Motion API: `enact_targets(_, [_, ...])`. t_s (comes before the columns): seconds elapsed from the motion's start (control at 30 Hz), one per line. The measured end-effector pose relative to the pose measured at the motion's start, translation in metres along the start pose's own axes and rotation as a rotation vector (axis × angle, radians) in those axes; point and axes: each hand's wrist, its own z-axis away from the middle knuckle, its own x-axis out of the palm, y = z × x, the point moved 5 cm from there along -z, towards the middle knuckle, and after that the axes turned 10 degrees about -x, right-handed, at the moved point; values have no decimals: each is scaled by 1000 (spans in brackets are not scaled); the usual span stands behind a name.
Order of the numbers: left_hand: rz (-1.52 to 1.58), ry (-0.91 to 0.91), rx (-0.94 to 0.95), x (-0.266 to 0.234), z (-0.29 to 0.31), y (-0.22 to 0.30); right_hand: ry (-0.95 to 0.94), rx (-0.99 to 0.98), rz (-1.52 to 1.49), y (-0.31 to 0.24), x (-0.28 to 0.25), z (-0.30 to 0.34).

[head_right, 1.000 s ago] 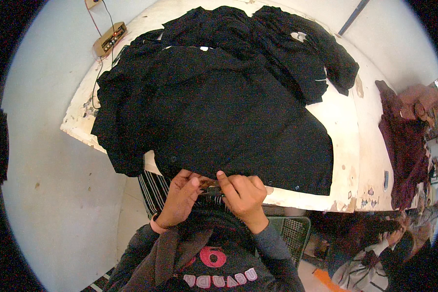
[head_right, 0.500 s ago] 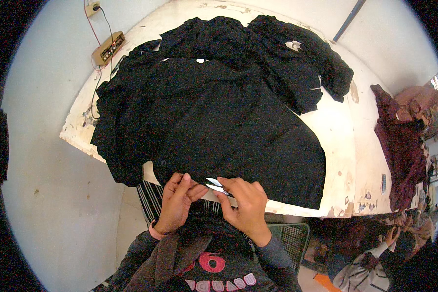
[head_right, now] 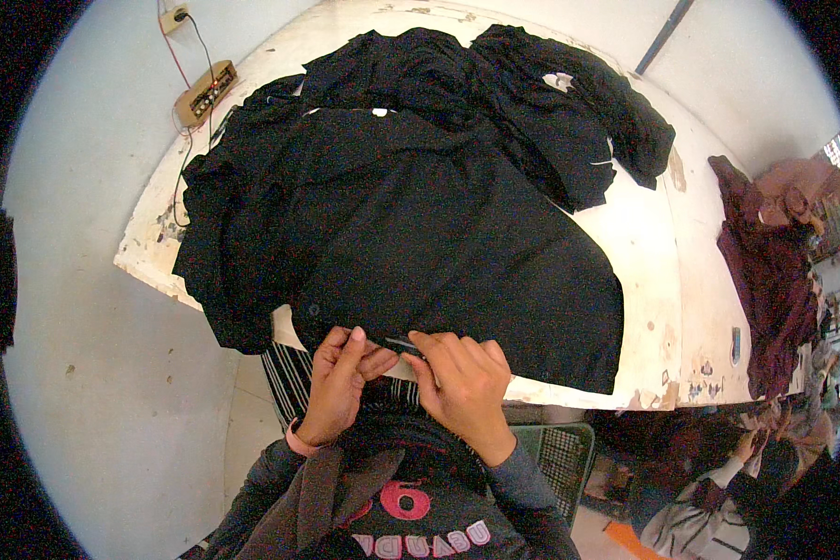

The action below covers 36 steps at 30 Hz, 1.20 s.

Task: The person uses a small blade to cut threads and seams on a black garment laid on a white table. They repeatedly lift, reposition, and trim different areas of the fabric, including sleeves and body sections, while handling the garment with both hands.

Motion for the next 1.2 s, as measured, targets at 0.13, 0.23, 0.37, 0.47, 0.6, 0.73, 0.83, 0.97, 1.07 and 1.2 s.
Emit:
enact_targets(0.13, [-60, 53, 24, -3, -3, 4, 28, 6, -33, 5, 2, 4])
enact_targets(0.23, [-109, 113, 111, -14, -10, 20, 111, 125, -80, 13, -5, 5])
enact_targets(0.37, [-142, 261, 173, -17, -16, 50, 83, 212, -56, 28, -11, 13])
enact_targets(0.47, [-130, 244, 186, -23, -19, 54, 53, 146, -49, 33, -9, 12])
enact_targets(0.6, [-138, 201, 211, -29, -20, 54, 9, 75, -14, 35, 4, 15])
enact_targets(0.73, [-145, 193, 210, -30, -21, 53, -25, 43, -11, 35, 14, 16])
enact_targets(0.83, [-159, 205, 203, -28, -19, 55, -38, 64, -93, 37, 18, 13])
enact_targets(0.97, [-152, 250, 180, -23, -18, 57, -52, 56, -172, 44, 28, 12])
enact_targets(1.07, [-139, 276, 171, -24, -19, 56, -57, 55, -217, 47, 31, 10])
enact_targets(1.2, [-206, 256, 208, -32, -24, 57, 6, 128, -266, 55, 24, 17])
